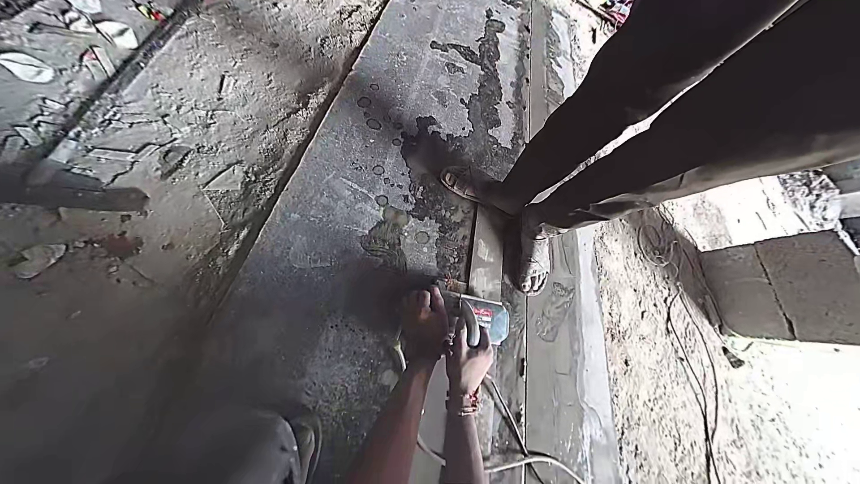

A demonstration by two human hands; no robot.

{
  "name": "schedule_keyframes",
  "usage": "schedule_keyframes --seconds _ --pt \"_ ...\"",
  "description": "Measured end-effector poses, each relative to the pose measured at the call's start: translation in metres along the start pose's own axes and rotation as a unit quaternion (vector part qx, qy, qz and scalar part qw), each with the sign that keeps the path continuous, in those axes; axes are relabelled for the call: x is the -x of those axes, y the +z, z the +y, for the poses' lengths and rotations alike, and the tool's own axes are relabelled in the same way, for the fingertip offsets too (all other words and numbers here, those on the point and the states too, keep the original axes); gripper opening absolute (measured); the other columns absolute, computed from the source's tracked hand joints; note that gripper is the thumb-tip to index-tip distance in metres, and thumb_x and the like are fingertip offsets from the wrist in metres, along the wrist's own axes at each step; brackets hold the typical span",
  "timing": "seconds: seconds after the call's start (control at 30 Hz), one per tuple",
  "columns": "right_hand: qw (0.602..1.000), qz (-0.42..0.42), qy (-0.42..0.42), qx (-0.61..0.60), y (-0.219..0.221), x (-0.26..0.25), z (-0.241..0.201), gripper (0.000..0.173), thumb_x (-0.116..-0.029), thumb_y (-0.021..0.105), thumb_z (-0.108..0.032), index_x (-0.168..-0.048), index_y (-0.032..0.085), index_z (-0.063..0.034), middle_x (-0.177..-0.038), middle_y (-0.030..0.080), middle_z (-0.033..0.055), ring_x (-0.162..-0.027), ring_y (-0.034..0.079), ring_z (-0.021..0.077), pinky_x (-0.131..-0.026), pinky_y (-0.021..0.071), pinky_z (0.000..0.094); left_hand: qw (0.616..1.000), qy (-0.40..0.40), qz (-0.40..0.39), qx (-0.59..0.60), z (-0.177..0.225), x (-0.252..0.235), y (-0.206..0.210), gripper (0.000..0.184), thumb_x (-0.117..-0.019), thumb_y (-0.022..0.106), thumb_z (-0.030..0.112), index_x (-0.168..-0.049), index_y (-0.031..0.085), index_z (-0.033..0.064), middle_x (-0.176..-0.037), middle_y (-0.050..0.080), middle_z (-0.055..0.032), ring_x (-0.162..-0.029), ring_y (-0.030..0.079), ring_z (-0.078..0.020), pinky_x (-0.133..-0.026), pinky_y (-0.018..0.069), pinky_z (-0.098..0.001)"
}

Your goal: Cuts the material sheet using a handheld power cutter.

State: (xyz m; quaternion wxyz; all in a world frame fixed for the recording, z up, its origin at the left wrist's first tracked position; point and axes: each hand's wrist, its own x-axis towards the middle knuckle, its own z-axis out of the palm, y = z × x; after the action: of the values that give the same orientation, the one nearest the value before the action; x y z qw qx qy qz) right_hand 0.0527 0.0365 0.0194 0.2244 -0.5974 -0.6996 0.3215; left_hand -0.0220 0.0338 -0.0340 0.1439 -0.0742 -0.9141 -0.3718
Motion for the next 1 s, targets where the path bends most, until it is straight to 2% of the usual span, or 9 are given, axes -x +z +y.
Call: schedule_keyframes --seconds 0.07,0.17,0.27,0.37,0.63,0.73,0.87,0.93,1.0 --pt "1.0 -0.001 0.001 0.004 0.001 -0.001 -0.001 0.038 -0.0884 0.072 -0.037 -0.102 0.074 -0.0012 -0.08 0.072 0.0157 -0.074 0.069 0.0322 -0.07 0.0531 0.0581 1.0 0.0 -0.004 0.0 0.0 -0.001 0.001 0.043 -0.1004 0.051 0.032 -0.072 0.065 0.0033 -0.078 0.066 -0.0146 -0.084 0.068 -0.0326 -0.08 0.0527 -0.0479" --pt "1.0 -0.012 -0.012 0.015 0.001 -0.002 -0.003 0.038 -0.0906 0.072 -0.036 -0.105 0.073 -0.0004 -0.081 0.072 0.0162 -0.075 0.07 0.0324 -0.072 0.0545 0.0578 1.0 0.006 0.02 0.009 -0.003 -0.003 0.007 0.044 -0.1004 0.05 0.032 -0.071 0.065 0.0028 -0.076 0.066 -0.0148 -0.081 0.068 -0.0338 -0.074 0.0513 -0.049" --pt "1.0 -0.019 -0.01 0.015 -0.001 -0.006 -0.003 0.038 -0.0909 0.072 -0.035 -0.107 0.073 -0.0002 -0.084 0.073 0.0169 -0.077 0.071 0.0326 -0.075 0.0553 0.0577 1.0 0.003 -0.003 0.016 0.0 -0.003 0.008 0.045 -0.1021 0.049 0.033 -0.073 0.065 0.0014 -0.079 0.067 -0.0175 -0.085 0.068 -0.0365 -0.075 0.0517 -0.0509" --pt "1.0 -0.019 -0.006 0.006 0.003 -0.01 0.002 0.039 -0.0906 0.07 -0.038 -0.104 0.074 -0.0018 -0.081 0.072 0.0142 -0.073 0.069 0.0289 -0.071 0.0552 0.0553 1.0 -0.002 -0.025 0.01 0.002 -0.004 0.008 0.045 -0.1026 0.048 0.032 -0.076 0.066 0.0012 -0.083 0.068 -0.0185 -0.089 0.069 -0.0375 -0.077 0.0515 -0.052" --pt "0.998 -0.059 0.007 -0.006 0.007 -0.018 0.002 0.037 -0.0907 0.073 -0.038 -0.102 0.074 -0.0029 -0.079 0.071 0.0134 -0.07 0.068 0.0274 -0.07 0.0549 0.055 1.0 0.004 0.006 0.001 -0.001 -0.009 0.016 0.041 -0.1004 0.052 0.031 -0.074 0.067 0.0036 -0.08 0.068 -0.0143 -0.085 0.068 -0.0335 -0.076 0.0522 -0.0478" --pt "0.994 -0.098 0.025 -0.042 0.008 -0.024 0.006 0.043 -0.0873 0.077 -0.043 -0.106 0.073 -0.004 -0.083 0.072 0.012 -0.073 0.069 0.0247 -0.073 0.0569 0.0523 1.0 0.0 -0.008 0.004 0.0 -0.011 0.016 0.04 -0.0999 0.052 0.031 -0.076 0.068 0.0042 -0.081 0.069 -0.0137 -0.086 0.069 -0.0329 -0.076 0.0522 -0.0481" --pt "0.982 -0.164 0.041 -0.081 0.002 -0.028 0.002 0.045 -0.0857 0.08 -0.022 -0.122 0.067 0.0024 -0.099 0.073 0.0174 -0.087 0.07 0.0257 -0.084 0.0568 0.0489 0.999 0.012 0.017 0.033 -0.002 -0.014 0.018 0.039 -0.0996 0.054 0.03 -0.073 0.067 0.0049 -0.077 0.066 -0.0125 -0.083 0.067 -0.0299 -0.074 0.0503 -0.0449" --pt "0.977 -0.179 0.048 -0.102 0.001 -0.03 0.003 0.043 -0.0841 0.079 -0.017 -0.12 0.067 0.0028 -0.095 0.072 0.0148 -0.083 0.069 0.0214 -0.08 0.0576 0.0439 0.999 0.018 0.025 0.039 -0.002 -0.014 0.02 0.039 -0.0996 0.055 0.03 -0.073 0.067 0.0044 -0.076 0.066 -0.0125 -0.082 0.067 -0.0299 -0.074 0.0505 -0.0446" --pt "0.977 -0.176 0.045 -0.111 0.002 -0.032 0.002 0.038 -0.0831 0.078 -0.019 -0.114 0.068 0.001 -0.086 0.071 0.0112 -0.072 0.067 0.0179 -0.071 0.0578 0.0416 0.999 0.015 0.028 0.038 -0.001 -0.015 0.022 0.038 -0.0995 0.055 0.031 -0.073 0.067 0.0056 -0.076 0.066 -0.0114 -0.082 0.066 -0.0294 -0.073 0.0502 -0.0446"
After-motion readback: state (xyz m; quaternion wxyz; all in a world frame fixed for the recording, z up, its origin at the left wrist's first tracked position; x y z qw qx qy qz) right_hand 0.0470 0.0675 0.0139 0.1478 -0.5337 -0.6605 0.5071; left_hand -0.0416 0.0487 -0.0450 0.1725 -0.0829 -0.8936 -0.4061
